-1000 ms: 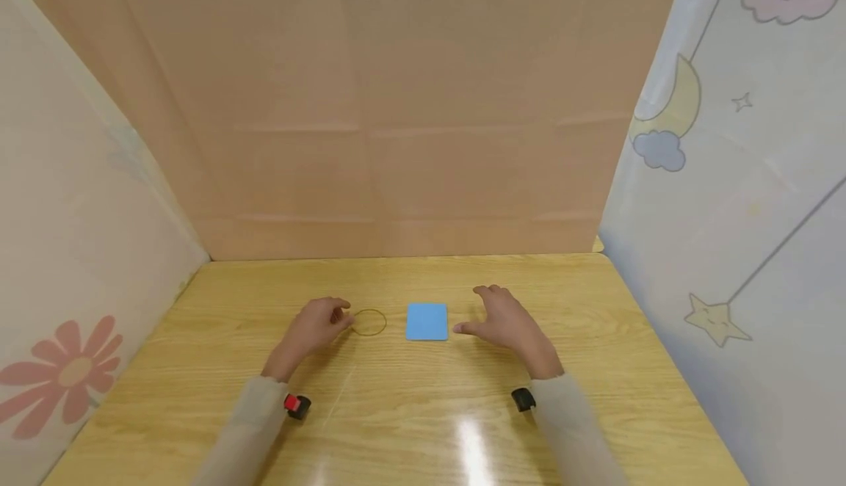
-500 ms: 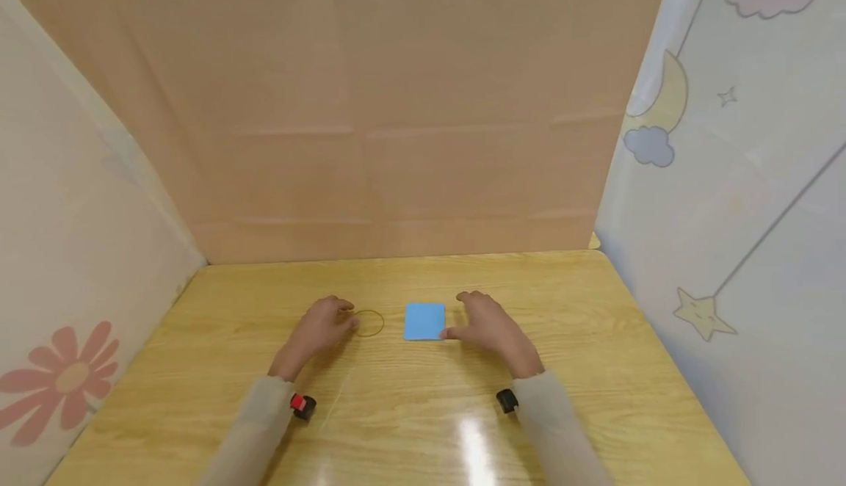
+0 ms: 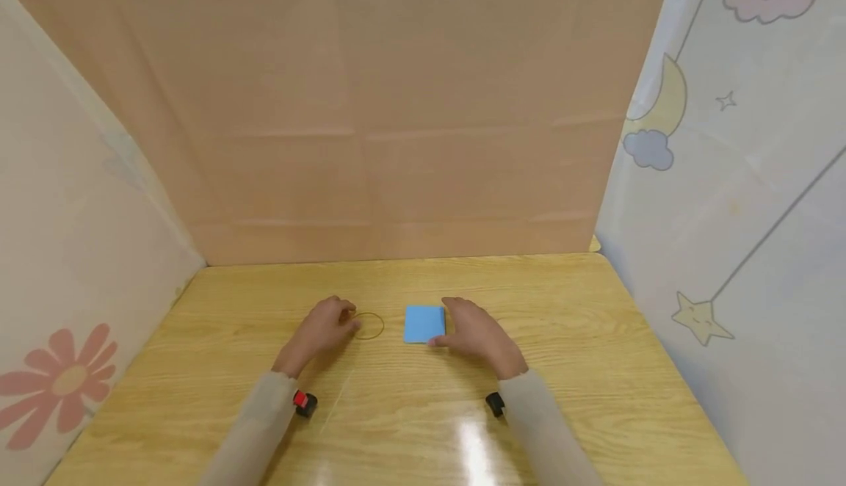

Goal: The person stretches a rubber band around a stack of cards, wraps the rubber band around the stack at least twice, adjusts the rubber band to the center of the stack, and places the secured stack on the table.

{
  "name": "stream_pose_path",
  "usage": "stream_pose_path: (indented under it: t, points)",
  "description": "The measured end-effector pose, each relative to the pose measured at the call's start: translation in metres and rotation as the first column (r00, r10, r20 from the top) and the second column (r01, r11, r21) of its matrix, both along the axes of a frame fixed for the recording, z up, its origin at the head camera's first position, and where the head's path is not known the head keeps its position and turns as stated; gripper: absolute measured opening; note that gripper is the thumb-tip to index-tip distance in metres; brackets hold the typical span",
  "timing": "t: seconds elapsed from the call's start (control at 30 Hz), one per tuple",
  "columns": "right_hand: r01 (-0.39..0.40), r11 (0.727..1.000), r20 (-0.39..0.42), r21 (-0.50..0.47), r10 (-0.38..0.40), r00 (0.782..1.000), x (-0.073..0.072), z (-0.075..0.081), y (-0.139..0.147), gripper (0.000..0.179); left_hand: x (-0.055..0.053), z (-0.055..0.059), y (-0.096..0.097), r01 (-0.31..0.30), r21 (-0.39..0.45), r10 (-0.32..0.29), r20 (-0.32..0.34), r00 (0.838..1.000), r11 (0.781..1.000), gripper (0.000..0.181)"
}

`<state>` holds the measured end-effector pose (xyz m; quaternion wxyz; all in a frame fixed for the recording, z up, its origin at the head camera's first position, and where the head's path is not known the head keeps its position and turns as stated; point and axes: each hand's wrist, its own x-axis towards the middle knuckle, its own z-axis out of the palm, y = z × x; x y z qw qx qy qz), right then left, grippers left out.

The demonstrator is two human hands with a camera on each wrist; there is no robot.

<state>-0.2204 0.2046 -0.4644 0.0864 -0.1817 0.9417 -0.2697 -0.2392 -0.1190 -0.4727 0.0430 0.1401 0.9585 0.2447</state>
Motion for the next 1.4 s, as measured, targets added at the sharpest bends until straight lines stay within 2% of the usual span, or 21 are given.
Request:
stream_pose_path:
  t: [0.1, 0.23, 0.37, 0.63, 0.8, 0.97, 1.1, 1.4]
  points:
    - [0.0, 1.0, 0.004, 0.01, 0.0, 1.0, -0.001, -0.002, -0.002, 0.09, -0.003, 0.001, 0.002, 0.014, 0.0, -0.014, -0.002, 1.0, 1.0, 0.021]
    - [-0.007, 1.0, -0.003, 0.016, 0.007, 1.0, -0.003, -0.002, -0.005, 0.089, -0.006, 0.001, 0.004, 0.03, -0.005, -0.03, -0.016, 0.999, 1.0, 0.024]
    - [-0.012, 1.0, -0.008, 0.022, 0.012, 1.0, -0.003, -0.004, -0.009, 0.088, -0.008, 0.002, 0.006, 0.033, -0.015, -0.034, -0.022, 0.999, 0.999, 0.016]
    - [-0.011, 1.0, 0.012, 0.028, 0.011, 1.0, 0.0, -0.007, -0.017, 0.083, -0.009, 0.003, 0.006, 0.014, -0.006, -0.014, -0.017, 1.0, 1.0, 0.027]
    - [-0.014, 0.999, -0.004, 0.04, 0.015, 1.0, 0.0, -0.007, -0.021, 0.08, -0.01, 0.007, 0.006, 0.002, -0.001, -0.002, 0.014, 1.0, 1.0, 0.023]
    - [-0.014, 0.998, -0.021, 0.053, 0.015, 1.0, 0.0, -0.005, -0.026, 0.074, -0.012, 0.012, 0.006, -0.038, 0.026, 0.035, 0.09, 0.995, 0.999, 0.024]
    - [-0.01, 0.998, -0.033, 0.069, 0.012, 0.999, -0.001, -0.003, -0.028, 0.063, -0.015, 0.014, 0.007, -0.065, 0.038, 0.059, 0.141, 0.988, 0.997, 0.024]
    - [0.006, 0.995, -0.04, 0.102, -0.002, 0.999, -0.007, 0.005, -0.034, 0.072, -0.018, 0.011, 0.006, -0.08, 0.018, 0.077, 0.145, 0.986, 0.997, 0.021]
